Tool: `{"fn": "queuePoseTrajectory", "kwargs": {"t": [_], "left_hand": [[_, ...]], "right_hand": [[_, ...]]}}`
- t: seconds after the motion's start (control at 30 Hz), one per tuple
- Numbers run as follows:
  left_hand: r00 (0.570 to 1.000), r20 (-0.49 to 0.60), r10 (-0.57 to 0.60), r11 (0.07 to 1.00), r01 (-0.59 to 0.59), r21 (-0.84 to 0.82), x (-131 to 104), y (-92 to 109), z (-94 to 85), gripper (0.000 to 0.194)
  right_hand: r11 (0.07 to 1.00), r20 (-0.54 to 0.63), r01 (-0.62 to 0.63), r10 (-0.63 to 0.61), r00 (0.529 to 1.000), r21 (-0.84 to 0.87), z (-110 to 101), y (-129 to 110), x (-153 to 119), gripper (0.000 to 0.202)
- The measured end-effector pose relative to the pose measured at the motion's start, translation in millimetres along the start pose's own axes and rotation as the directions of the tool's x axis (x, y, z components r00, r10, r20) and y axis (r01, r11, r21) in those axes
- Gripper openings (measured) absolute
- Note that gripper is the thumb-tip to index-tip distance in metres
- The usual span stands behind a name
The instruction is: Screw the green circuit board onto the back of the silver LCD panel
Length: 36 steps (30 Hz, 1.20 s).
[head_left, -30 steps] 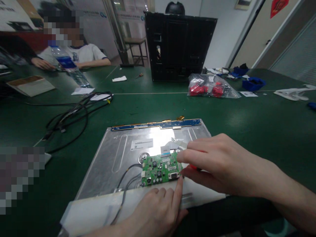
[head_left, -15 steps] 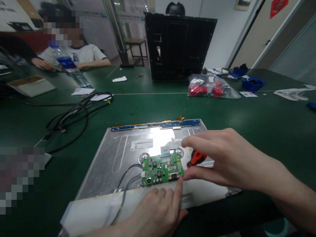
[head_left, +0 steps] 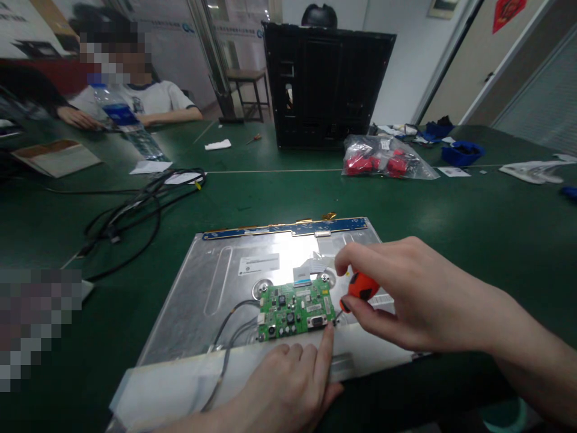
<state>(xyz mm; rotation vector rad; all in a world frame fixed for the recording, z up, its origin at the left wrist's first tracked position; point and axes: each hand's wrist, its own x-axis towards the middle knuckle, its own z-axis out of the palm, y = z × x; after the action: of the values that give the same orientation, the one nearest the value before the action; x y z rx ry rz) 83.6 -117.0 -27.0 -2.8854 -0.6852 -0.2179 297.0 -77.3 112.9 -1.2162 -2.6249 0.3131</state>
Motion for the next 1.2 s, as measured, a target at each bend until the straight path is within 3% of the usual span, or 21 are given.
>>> {"fn": "queuePoseTrajectory", "kwargs": {"t": [0.2,0.33,0.57,0.83,1.07,1.2], "left_hand": [[1.000,-0.005,-0.005,1.000,0.005,-0.011,-1,1,0.9,0.052],[1.000,-0.002,-0.005,1.000,0.005,-0.015,-1,0,3.0,0.049],[1.000,0.010,0.002,1.000,-0.002,-0.016,-1,0,2.4,0.052],[1.000,0.017,0.004,1.000,-0.004,-0.008,2,-1,-2.7,0.048],[0.999,0.040,-0.005,0.999,0.007,-0.038,0,1,-2.3,0.046],[1.000,0.013,-0.002,1.000,0.002,-0.018,-1,1,-0.5,0.051]], "right_hand": [[0.999,-0.010,-0.036,0.035,0.999,-0.031,0,1,-2,0.020],[0.993,-0.053,-0.059,0.054,0.997,-0.099,4,4,-1,0.038],[1.000,0.015,0.006,-0.005,1.000,-0.027,1,1,-1,0.011],[0.999,0.079,-0.004,0.001,0.997,0.033,-7,1,-5,0.017],[1.000,0.052,-0.005,0.005,0.999,0.014,-3,3,-1,0.033],[1.000,0.046,-0.016,0.017,0.999,-0.012,-1,4,0,0.017]]}}
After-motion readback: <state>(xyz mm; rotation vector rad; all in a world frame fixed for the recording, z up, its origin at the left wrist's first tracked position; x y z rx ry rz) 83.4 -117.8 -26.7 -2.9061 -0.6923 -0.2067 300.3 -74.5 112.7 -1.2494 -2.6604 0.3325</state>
